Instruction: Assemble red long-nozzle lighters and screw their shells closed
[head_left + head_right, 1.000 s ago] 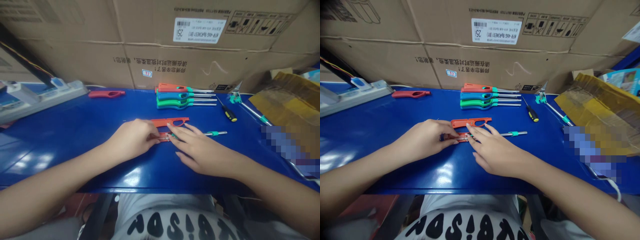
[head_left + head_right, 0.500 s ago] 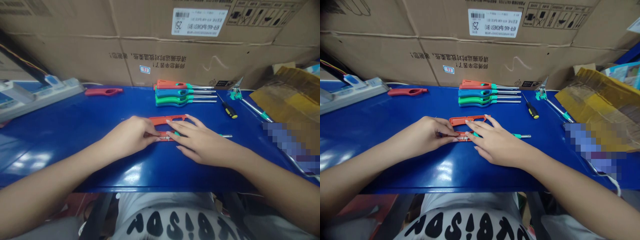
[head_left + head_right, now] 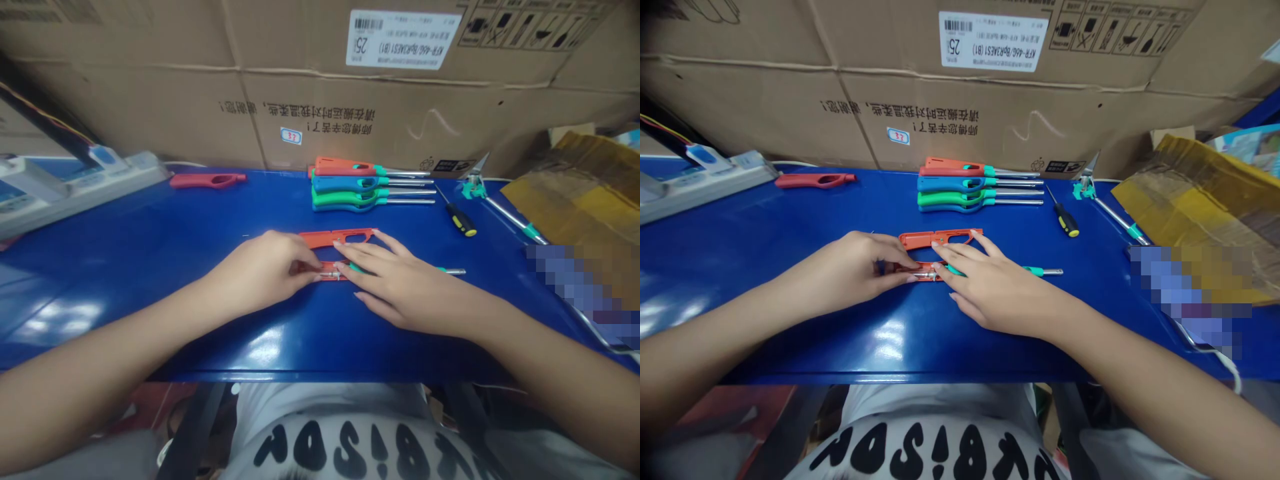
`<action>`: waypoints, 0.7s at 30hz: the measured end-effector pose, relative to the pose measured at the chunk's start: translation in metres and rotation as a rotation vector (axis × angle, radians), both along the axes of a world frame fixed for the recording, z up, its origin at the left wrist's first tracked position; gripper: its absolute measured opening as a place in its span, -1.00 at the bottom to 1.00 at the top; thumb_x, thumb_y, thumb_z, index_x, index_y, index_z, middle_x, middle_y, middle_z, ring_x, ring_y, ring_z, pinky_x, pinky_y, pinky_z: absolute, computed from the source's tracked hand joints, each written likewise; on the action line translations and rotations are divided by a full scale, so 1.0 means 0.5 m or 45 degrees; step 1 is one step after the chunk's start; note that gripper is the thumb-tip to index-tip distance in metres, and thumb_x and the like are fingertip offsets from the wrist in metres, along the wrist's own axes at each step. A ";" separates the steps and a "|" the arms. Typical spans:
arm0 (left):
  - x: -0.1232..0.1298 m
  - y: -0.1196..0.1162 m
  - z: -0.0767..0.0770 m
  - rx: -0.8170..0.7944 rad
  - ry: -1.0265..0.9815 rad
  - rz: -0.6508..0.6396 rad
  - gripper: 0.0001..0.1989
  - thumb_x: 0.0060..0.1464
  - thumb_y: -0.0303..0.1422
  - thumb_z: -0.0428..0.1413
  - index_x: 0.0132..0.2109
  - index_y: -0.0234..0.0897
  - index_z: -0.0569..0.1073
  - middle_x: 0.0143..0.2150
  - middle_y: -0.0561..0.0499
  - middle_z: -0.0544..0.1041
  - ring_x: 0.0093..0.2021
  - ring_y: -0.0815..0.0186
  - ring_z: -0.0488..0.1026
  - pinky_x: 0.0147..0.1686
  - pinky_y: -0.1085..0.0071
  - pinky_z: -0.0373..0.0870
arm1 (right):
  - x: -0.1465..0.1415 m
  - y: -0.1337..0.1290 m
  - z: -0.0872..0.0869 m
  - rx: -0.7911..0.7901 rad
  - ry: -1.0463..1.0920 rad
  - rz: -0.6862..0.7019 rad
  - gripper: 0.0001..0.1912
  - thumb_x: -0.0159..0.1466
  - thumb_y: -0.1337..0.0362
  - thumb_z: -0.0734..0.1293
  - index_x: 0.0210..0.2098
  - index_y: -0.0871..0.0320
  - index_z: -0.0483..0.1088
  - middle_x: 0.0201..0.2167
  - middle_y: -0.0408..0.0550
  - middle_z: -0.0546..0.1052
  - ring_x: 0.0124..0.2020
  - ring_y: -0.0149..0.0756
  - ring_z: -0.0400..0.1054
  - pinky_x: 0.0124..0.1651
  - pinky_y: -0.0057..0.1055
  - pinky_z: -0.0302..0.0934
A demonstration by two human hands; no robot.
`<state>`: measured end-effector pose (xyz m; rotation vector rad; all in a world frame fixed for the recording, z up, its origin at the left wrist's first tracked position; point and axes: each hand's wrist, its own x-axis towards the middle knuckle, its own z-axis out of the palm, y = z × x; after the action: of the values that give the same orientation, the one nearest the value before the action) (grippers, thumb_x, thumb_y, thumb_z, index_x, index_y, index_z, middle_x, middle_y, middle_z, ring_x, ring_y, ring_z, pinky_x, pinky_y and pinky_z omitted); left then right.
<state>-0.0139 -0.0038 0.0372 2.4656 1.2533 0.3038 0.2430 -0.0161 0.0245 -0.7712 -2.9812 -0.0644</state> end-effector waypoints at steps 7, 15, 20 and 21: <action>-0.005 0.005 0.000 -0.065 -0.084 -0.063 -0.81 0.21 -0.25 0.21 -0.10 -0.13 0.69 -0.24 0.02 0.67 -0.32 0.30 0.57 -0.29 0.41 0.42 | 0.003 -0.002 -0.003 0.012 -0.029 -0.011 -0.53 0.42 0.28 0.19 0.27 0.28 0.35 0.38 0.33 0.24 0.41 0.07 0.12 0.41 0.27 -0.07; 0.001 0.015 -0.010 -0.176 -0.180 0.059 -0.87 0.12 -0.28 0.26 -0.20 -0.14 0.70 -0.25 0.05 0.68 -0.31 0.30 0.58 -0.29 0.42 0.44 | 0.009 0.001 0.006 -0.177 0.013 -0.032 -0.48 0.41 0.27 0.21 0.34 0.25 0.28 0.40 0.33 0.21 0.43 0.08 0.08 0.41 0.25 -0.06; -0.002 0.025 -0.010 -0.317 -0.235 0.111 -0.84 0.06 -0.22 0.29 -0.25 -0.16 0.70 -0.30 0.03 0.69 -0.37 0.29 0.59 -0.36 0.43 0.47 | 0.009 0.001 0.008 -0.150 0.045 -0.046 -0.49 0.41 0.27 0.22 0.31 0.23 0.30 0.40 0.28 0.22 0.42 0.03 0.10 0.42 0.24 -0.08; -0.002 0.026 -0.009 -0.319 -0.238 0.111 -0.83 0.06 -0.21 0.29 -0.25 -0.17 0.70 -0.31 0.03 0.69 -0.37 0.28 0.59 -0.36 0.43 0.47 | 0.010 0.001 0.008 -0.147 0.046 -0.044 -0.49 0.41 0.26 0.22 0.32 0.22 0.29 0.41 0.27 0.20 0.43 0.02 0.09 0.43 0.24 -0.09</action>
<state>-0.0151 0.0092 0.0326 2.1241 1.2398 0.3669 0.2481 -0.0156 0.0286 -0.8268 -2.9594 0.1196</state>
